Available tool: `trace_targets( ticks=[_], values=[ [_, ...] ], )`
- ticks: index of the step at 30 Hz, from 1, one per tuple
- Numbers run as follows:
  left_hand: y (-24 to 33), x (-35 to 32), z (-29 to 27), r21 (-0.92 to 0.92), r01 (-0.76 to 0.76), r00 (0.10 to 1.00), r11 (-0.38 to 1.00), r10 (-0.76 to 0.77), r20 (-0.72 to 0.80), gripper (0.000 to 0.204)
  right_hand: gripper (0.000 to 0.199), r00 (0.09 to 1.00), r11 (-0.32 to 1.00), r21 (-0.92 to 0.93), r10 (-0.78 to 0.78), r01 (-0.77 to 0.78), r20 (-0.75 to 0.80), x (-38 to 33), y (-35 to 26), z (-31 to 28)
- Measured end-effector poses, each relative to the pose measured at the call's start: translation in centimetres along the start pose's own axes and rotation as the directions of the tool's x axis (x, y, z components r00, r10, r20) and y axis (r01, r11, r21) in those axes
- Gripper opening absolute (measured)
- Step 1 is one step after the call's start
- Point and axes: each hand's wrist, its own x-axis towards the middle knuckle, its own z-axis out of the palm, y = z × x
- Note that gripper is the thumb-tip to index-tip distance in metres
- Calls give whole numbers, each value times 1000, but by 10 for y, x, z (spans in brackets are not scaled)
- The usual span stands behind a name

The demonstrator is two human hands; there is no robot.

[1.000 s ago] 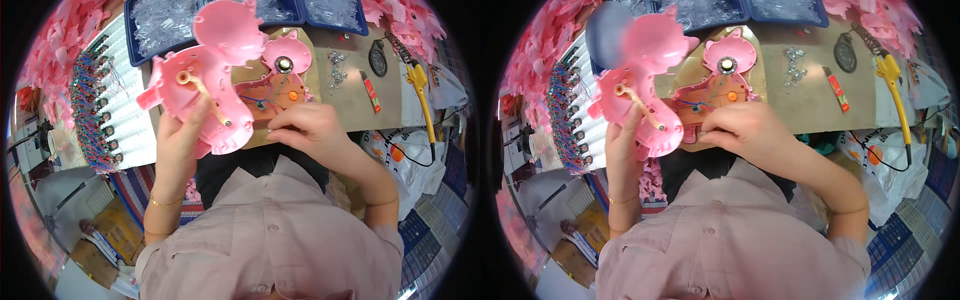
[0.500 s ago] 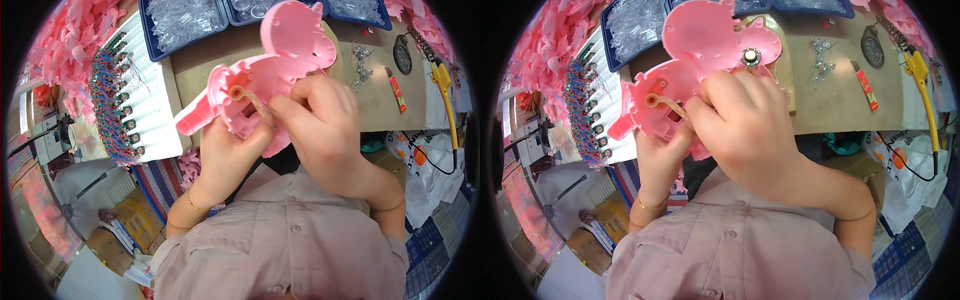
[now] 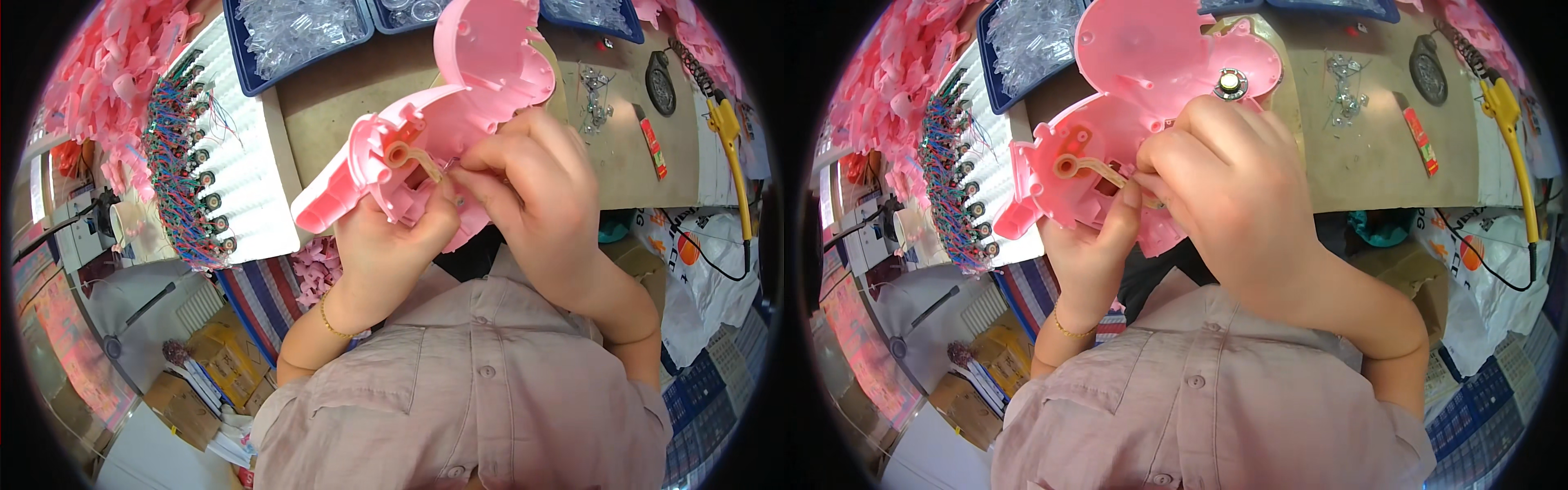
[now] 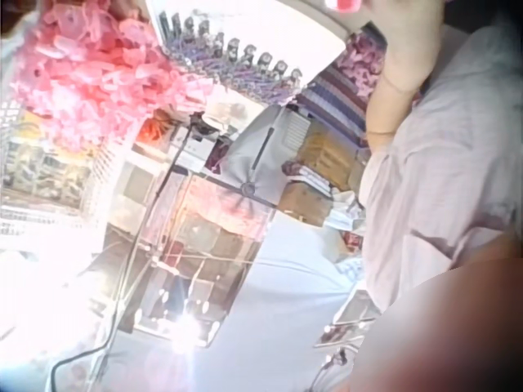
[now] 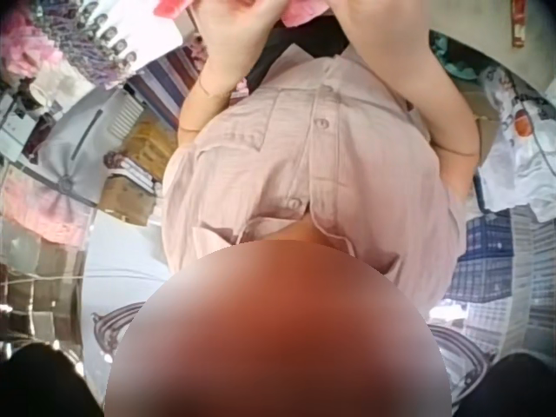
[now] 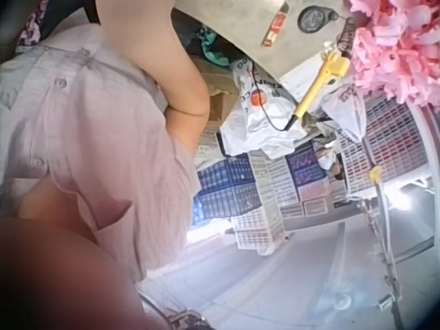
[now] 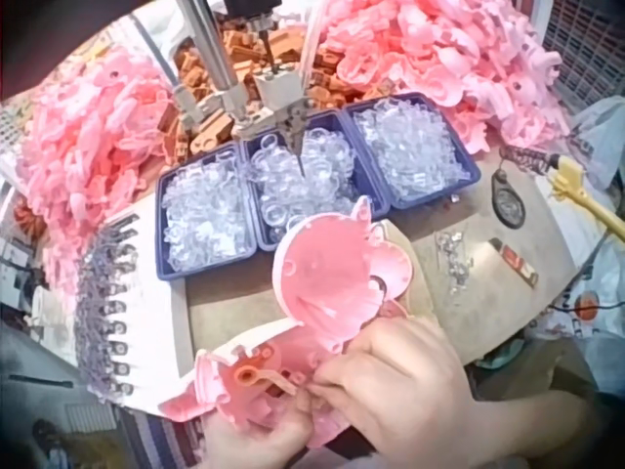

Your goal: Assembling a pink toy pony by installing electronic components and wiring, then securing the plastic shell with screws.

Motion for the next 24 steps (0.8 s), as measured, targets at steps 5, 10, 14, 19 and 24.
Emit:
trace_targets(
  ticks=[5,10,14,19,24],
  values=[
    [-10,-1,4,123,-139,990,983,140,-5,26,20,998,995,-84,-57,58,19,-2,2,-3],
    [-4,6,1,189,-119,990,975,103,96,30,19,996,980,-179,-84,82,-2,-4,4,-2],
    [14,24,-23,114,-94,903,989,36,427,34,12,994,988,-123,-85,94,74,3,7,-22],
    [54,46,-30,521,-588,802,619,361,476,31,18,990,967,212,137,-139,23,47,6,-83],
    [64,49,-13,636,-771,527,43,605,597,30,31,721,984,96,41,-149,692,87,2,-76]
  ],
)
